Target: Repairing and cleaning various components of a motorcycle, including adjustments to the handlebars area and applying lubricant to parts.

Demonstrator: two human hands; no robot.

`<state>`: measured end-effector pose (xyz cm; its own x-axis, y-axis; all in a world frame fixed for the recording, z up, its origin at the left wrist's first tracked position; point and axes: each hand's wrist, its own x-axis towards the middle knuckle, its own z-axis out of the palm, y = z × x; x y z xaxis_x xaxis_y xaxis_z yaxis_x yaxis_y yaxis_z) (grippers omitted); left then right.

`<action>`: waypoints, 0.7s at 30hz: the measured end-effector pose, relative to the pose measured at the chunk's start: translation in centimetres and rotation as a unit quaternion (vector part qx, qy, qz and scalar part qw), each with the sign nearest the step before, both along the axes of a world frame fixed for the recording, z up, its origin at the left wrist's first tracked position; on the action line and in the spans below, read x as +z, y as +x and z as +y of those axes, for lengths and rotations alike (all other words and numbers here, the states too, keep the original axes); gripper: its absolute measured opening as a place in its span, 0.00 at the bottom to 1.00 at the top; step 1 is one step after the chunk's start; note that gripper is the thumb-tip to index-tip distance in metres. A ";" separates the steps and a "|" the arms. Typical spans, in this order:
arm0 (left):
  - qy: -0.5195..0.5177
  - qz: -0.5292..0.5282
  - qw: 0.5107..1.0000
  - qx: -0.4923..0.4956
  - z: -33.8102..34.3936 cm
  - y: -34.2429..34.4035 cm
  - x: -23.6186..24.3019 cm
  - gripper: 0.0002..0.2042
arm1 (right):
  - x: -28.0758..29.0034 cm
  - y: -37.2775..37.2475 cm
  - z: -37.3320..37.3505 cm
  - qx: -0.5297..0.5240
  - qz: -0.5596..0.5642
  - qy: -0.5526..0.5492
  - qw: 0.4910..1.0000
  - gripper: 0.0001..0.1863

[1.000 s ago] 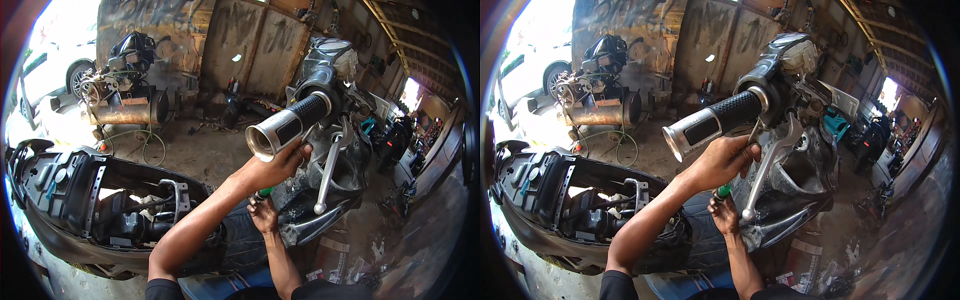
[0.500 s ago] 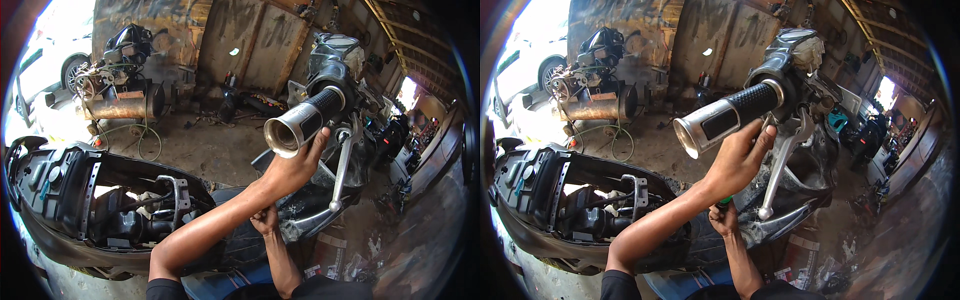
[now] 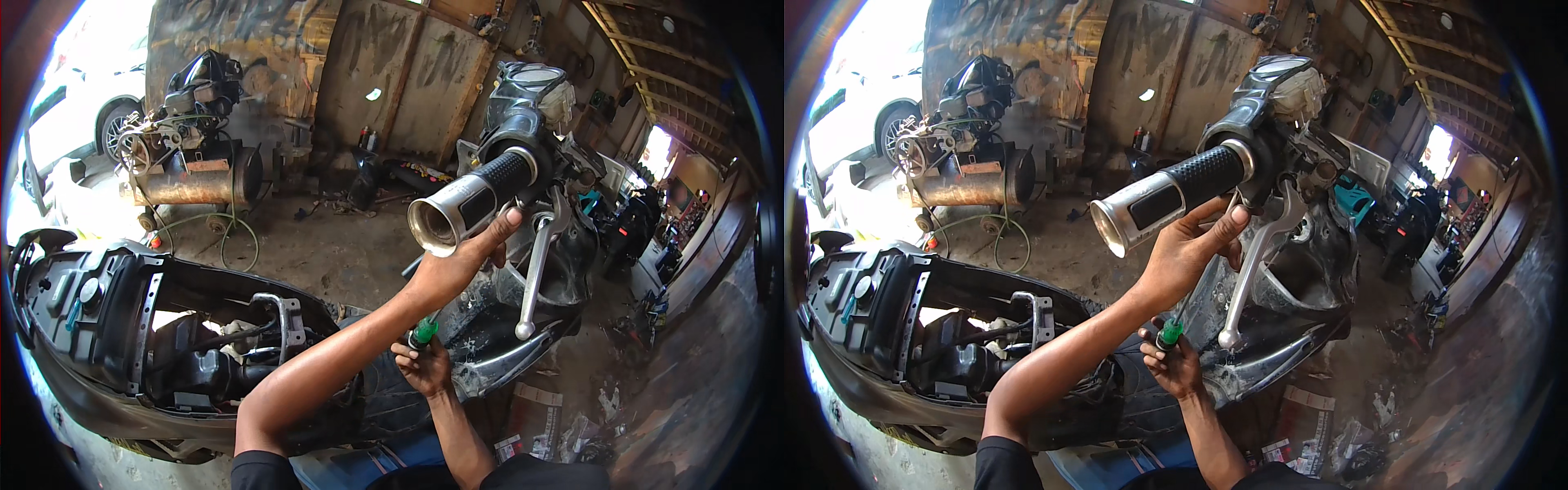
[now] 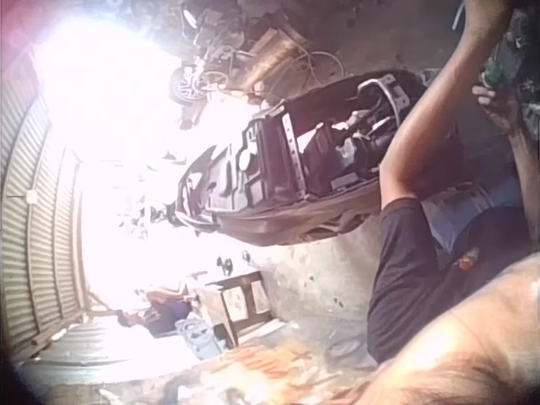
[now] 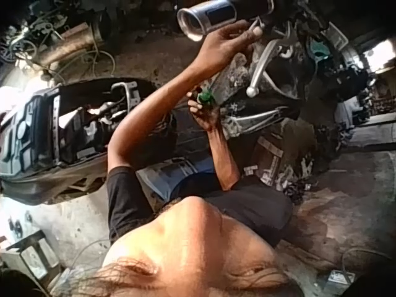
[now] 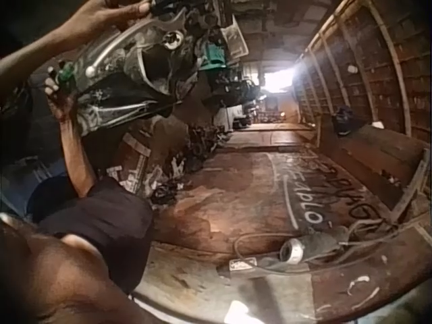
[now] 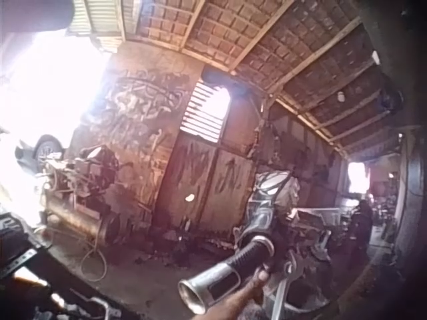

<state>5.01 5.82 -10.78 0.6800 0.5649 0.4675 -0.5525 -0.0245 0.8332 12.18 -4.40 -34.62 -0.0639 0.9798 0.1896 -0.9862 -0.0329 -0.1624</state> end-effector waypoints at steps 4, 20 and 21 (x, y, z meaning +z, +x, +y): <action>-0.018 -0.055 0.997 -0.049 0.1 0.4 -0.4 0.27 | 0.5 -0.6 0.1 0.019 0.027 0.025 0.999 0.26; -0.060 -0.077 0.979 -0.176 0.7 -0.3 0.9 0.17 | 0.6 0.3 0.2 -0.062 0.056 -0.006 0.997 0.21; -0.063 -0.074 0.980 -0.172 0.6 -0.3 0.8 0.17 | 0.7 0.4 0.1 -0.064 0.057 -0.006 0.996 0.21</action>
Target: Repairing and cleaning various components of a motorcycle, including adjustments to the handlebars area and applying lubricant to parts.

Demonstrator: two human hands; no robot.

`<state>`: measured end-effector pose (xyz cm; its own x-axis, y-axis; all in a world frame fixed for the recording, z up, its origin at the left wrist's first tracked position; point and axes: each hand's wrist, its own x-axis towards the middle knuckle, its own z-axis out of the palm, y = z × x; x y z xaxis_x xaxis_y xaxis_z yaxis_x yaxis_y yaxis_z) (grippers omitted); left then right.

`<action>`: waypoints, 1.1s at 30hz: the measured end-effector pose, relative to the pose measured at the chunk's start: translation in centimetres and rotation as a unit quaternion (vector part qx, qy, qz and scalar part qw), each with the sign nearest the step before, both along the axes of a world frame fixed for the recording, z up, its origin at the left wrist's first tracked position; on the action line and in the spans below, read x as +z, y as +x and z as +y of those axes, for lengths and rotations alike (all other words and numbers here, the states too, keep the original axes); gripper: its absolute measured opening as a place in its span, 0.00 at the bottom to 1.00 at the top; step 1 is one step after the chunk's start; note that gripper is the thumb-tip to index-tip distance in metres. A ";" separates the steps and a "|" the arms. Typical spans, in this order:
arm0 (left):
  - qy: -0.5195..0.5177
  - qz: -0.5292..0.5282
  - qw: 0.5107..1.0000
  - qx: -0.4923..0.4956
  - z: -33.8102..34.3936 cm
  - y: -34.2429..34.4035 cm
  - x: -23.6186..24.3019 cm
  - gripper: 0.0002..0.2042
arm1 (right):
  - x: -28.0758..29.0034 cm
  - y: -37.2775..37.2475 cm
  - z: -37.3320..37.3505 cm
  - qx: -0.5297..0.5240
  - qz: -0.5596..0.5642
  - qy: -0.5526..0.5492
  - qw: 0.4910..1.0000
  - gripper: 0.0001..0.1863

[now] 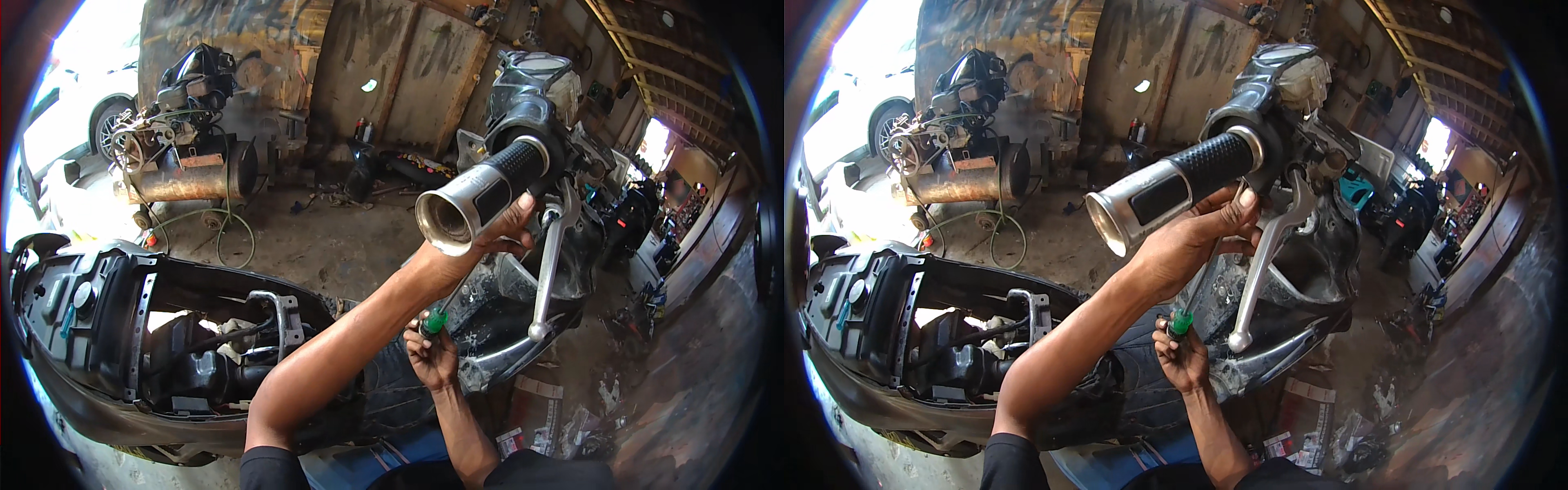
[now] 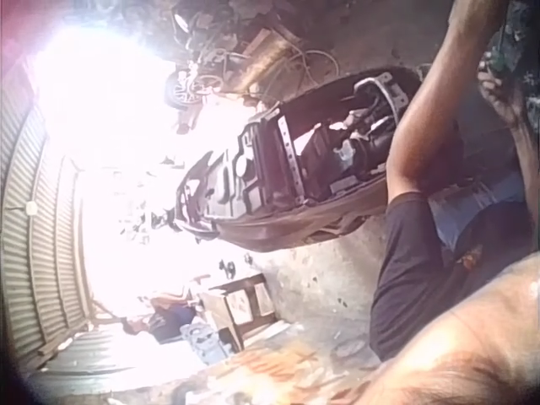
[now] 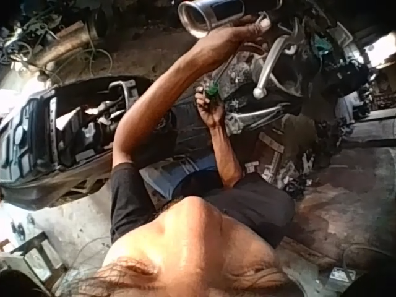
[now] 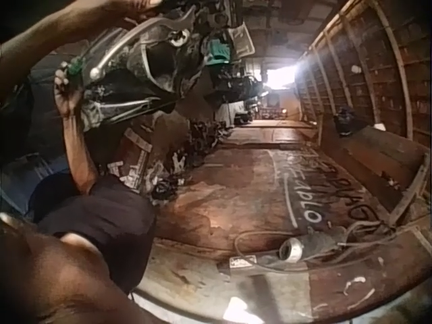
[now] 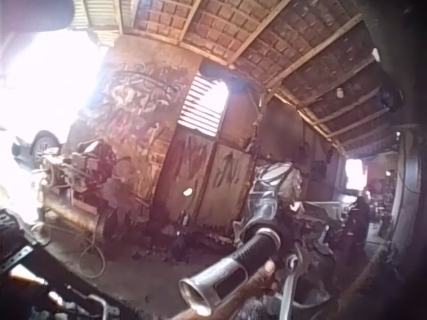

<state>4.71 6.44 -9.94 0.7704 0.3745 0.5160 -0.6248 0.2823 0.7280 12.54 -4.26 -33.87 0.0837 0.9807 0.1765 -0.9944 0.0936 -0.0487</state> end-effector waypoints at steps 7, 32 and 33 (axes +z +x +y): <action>0.027 -0.027 0.999 -0.006 0.5 0.2 -0.5 0.18 | 0.1 0.1 -0.4 -0.034 0.001 -0.038 0.999 0.19; 0.123 0.065 0.981 0.132 0.0 -0.2 -0.2 0.26 | -0.2 0.5 0.0 0.018 -0.091 -0.009 0.996 0.28; 0.123 0.071 0.981 0.132 -0.1 -0.3 -0.2 0.26 | -0.4 0.5 -0.1 0.015 -0.088 -0.011 0.996 0.28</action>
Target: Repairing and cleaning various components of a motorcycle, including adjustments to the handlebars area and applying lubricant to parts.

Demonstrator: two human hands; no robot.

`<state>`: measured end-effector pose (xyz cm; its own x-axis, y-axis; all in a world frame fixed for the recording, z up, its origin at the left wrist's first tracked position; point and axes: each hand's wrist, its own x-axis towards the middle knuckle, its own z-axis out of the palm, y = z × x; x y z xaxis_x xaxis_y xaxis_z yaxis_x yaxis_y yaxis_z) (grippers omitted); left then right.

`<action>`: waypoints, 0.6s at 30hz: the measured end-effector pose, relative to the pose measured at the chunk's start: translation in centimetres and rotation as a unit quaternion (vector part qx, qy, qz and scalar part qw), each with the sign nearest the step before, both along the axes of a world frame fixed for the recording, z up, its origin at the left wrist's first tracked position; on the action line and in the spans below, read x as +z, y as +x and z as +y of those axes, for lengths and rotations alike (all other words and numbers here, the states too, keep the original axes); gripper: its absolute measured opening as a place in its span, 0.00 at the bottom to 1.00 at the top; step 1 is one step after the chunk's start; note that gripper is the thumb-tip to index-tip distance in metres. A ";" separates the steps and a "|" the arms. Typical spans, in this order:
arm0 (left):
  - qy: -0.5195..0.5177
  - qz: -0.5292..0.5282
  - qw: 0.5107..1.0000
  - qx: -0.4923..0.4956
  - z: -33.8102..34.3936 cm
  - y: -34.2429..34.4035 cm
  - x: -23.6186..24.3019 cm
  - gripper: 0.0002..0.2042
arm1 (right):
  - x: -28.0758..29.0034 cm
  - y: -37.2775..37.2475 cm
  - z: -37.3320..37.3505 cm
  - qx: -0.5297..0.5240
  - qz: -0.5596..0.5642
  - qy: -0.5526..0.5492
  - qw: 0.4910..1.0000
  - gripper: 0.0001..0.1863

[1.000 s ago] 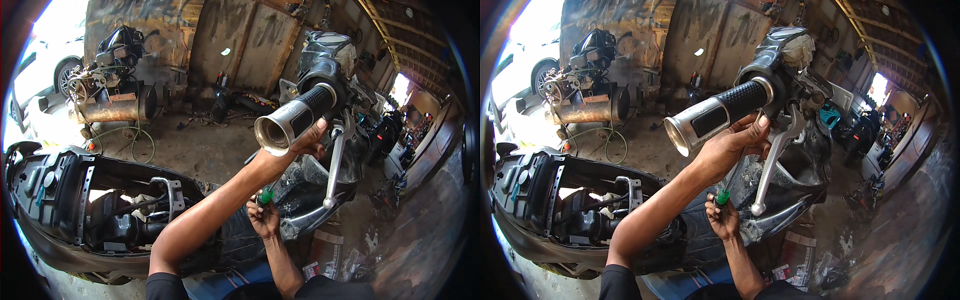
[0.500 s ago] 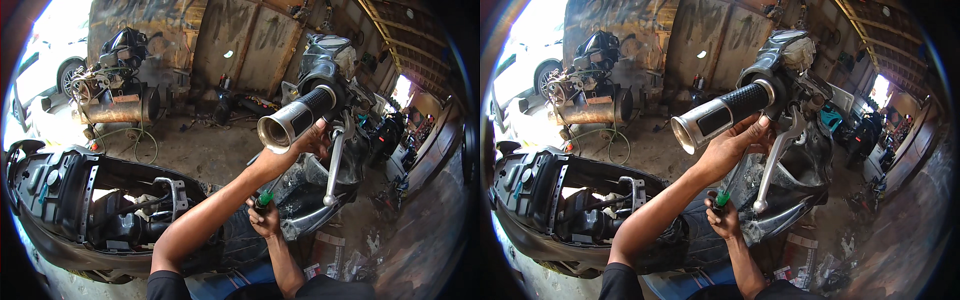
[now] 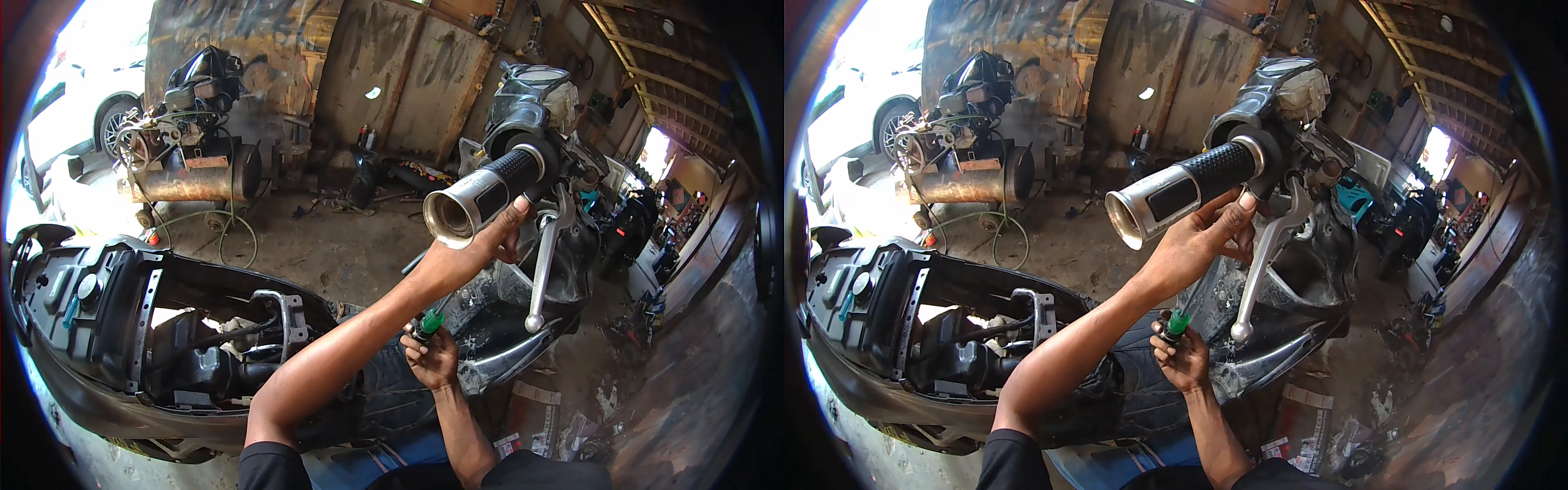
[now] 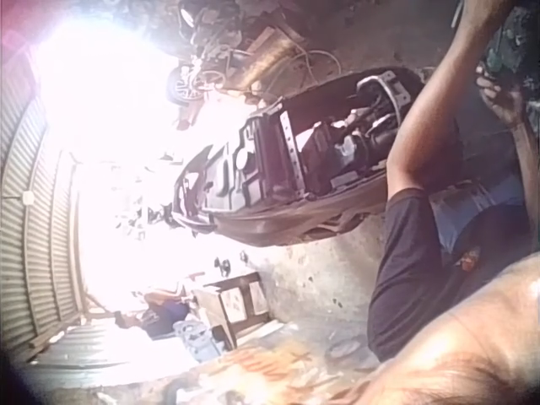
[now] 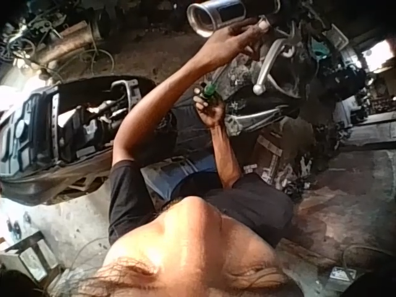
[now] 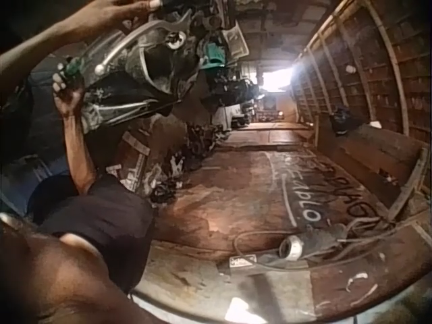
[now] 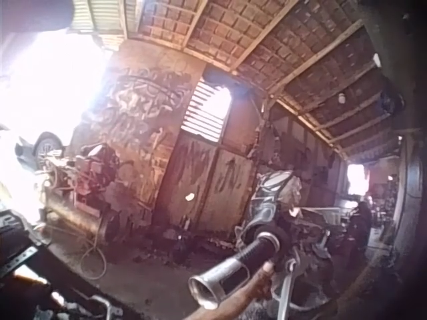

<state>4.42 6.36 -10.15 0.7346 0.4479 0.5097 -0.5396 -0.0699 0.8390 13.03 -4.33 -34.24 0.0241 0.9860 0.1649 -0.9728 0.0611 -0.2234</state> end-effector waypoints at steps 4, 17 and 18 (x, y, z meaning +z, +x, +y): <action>-0.009 0.002 1.000 0.017 -0.2 0.0 -0.1 0.28 | -0.6 0.3 -0.2 -0.029 0.033 -0.016 0.999 0.25; 0.003 -0.002 0.999 0.045 -0.6 0.2 -0.1 0.31 | 0.0 -0.3 0.7 -0.060 0.022 -0.069 0.996 0.29; 0.009 0.002 0.999 0.048 -0.5 0.4 -0.2 0.31 | -0.1 -0.4 0.8 -0.062 0.067 -0.079 0.993 0.31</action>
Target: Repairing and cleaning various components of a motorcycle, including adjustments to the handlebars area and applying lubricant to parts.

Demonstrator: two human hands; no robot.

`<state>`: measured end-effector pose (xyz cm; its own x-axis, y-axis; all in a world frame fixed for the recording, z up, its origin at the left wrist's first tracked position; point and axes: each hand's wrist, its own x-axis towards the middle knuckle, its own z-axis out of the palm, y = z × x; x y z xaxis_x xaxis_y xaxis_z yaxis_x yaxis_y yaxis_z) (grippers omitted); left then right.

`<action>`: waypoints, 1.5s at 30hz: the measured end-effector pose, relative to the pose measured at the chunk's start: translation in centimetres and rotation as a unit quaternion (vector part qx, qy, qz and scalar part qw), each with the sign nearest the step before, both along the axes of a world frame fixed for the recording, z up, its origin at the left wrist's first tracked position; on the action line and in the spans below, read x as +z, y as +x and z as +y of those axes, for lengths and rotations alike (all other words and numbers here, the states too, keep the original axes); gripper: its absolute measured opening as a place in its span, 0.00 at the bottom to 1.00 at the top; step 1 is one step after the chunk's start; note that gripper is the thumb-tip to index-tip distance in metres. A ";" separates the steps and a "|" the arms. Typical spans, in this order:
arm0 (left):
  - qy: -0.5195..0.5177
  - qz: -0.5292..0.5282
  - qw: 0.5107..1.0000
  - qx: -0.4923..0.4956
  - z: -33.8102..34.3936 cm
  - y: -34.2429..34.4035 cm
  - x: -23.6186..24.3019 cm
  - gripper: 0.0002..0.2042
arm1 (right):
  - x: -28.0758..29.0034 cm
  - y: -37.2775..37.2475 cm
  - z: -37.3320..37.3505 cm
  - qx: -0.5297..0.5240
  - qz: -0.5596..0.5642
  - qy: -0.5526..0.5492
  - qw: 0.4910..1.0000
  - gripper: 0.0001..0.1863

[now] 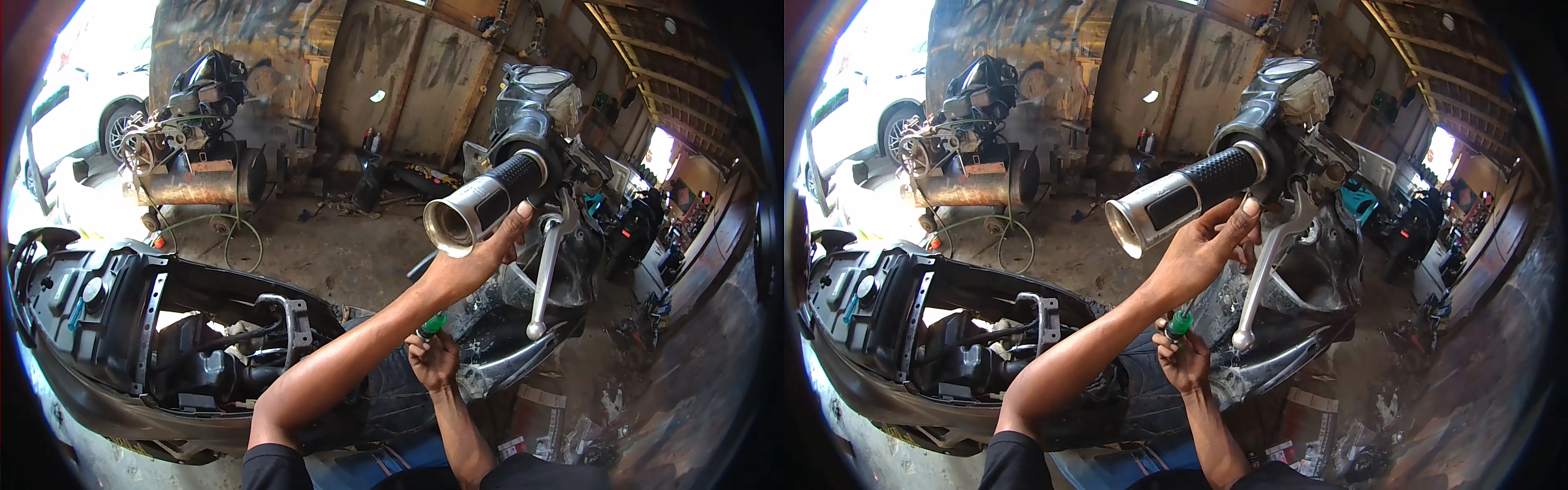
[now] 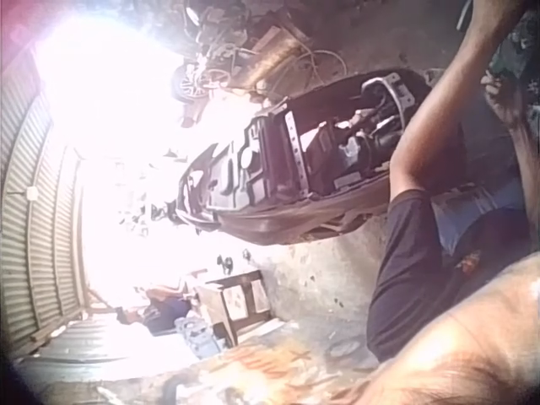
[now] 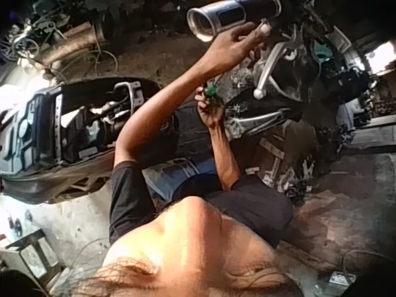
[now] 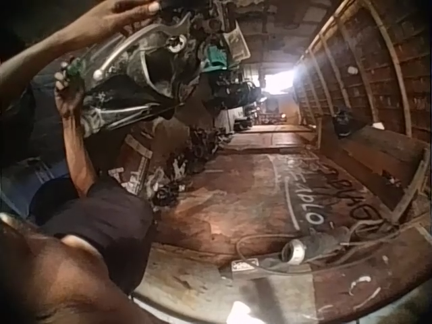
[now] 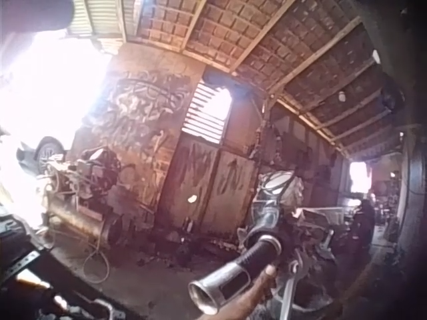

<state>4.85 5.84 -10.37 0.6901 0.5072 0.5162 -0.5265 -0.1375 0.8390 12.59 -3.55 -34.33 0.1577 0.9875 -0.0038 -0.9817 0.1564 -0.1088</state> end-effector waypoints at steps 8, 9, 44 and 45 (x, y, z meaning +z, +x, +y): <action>-0.008 -0.006 1.000 0.014 0.0 0.6 -0.3 0.31 | 0.3 0.3 1.3 -0.029 0.011 -0.042 0.999 0.28; -0.008 -0.010 1.000 0.013 -0.1 0.6 -0.3 0.31 | 0.5 0.2 1.3 -0.029 0.017 -0.043 0.998 0.28; 0.021 -0.010 0.998 0.056 0.1 0.5 -0.5 0.35 | 0.3 -0.2 -0.4 0.012 0.095 0.026 0.995 0.29; 0.022 -0.002 0.998 0.056 0.2 0.4 -0.4 0.35 | 0.2 -0.3 -0.5 0.060 0.028 0.128 0.990 0.28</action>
